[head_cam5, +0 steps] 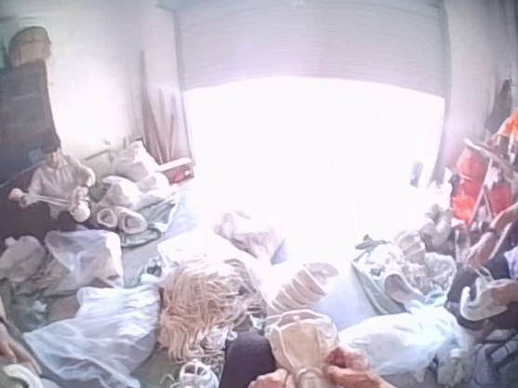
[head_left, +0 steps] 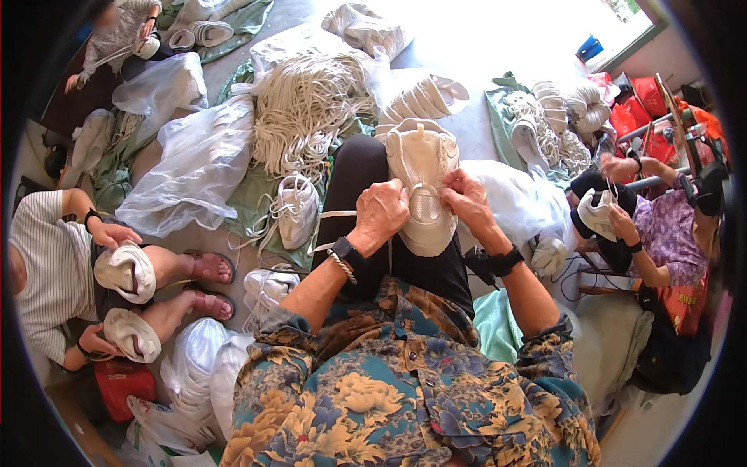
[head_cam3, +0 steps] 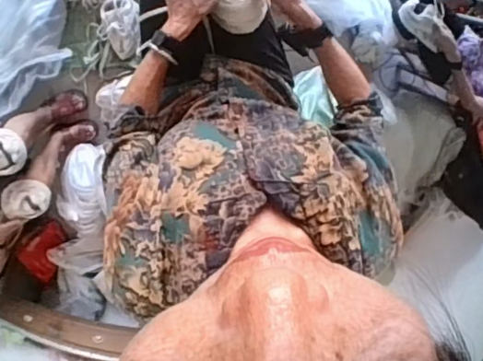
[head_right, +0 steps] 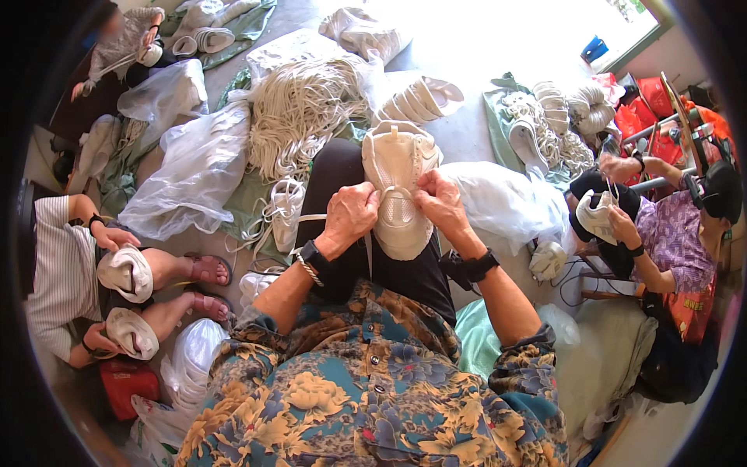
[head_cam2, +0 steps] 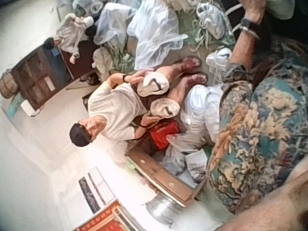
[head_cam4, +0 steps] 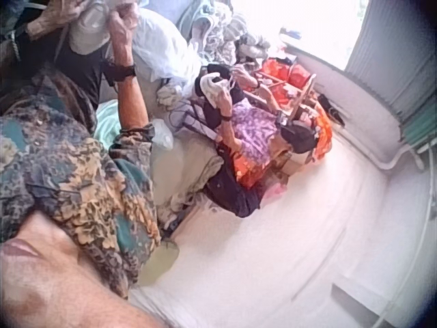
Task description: The recorder is threading laces into white athletic shoes as part of an assembly or finishing process in a factory setting.
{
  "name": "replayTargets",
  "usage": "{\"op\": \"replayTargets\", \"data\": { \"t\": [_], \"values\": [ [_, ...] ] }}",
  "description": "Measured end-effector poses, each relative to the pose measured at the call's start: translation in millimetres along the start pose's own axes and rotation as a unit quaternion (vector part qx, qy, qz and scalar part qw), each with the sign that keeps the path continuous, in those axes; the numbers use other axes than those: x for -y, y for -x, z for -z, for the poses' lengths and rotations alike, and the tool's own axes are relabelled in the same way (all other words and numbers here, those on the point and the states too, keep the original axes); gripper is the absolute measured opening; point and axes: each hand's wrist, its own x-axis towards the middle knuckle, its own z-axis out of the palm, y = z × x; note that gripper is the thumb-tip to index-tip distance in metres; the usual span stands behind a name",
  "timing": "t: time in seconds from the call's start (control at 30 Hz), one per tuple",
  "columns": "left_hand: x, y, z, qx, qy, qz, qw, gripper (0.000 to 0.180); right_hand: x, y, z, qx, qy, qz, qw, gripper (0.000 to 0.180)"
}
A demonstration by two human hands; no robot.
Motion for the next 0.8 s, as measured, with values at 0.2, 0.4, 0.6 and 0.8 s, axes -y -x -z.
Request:
{"op": "replayTargets", "data": {
  "t": [0.2,0.4,0.6,0.8],
  "values": [
    [6,6,4,-0.005,0.087,0.031,0.996,0.024,33,4,2,-0.052,0.107,0.138,0.983,0.009],
    [2,7,3,0.004,0.064,0.024,0.998,0.022,49,-9,-29,-0.027,0.314,0.337,0.887,0.016],
    [-4,10,2,-0.001,0.058,0.0,0.998,0.019,47,-11,-37,-0.013,0.308,0.297,0.904,0.018],
    [-7,13,-9,-0.025,0.055,0.046,0.997,0.021,42,-12,-44,-0.026,0.285,0.304,0.909,0.019]
  ]
}}
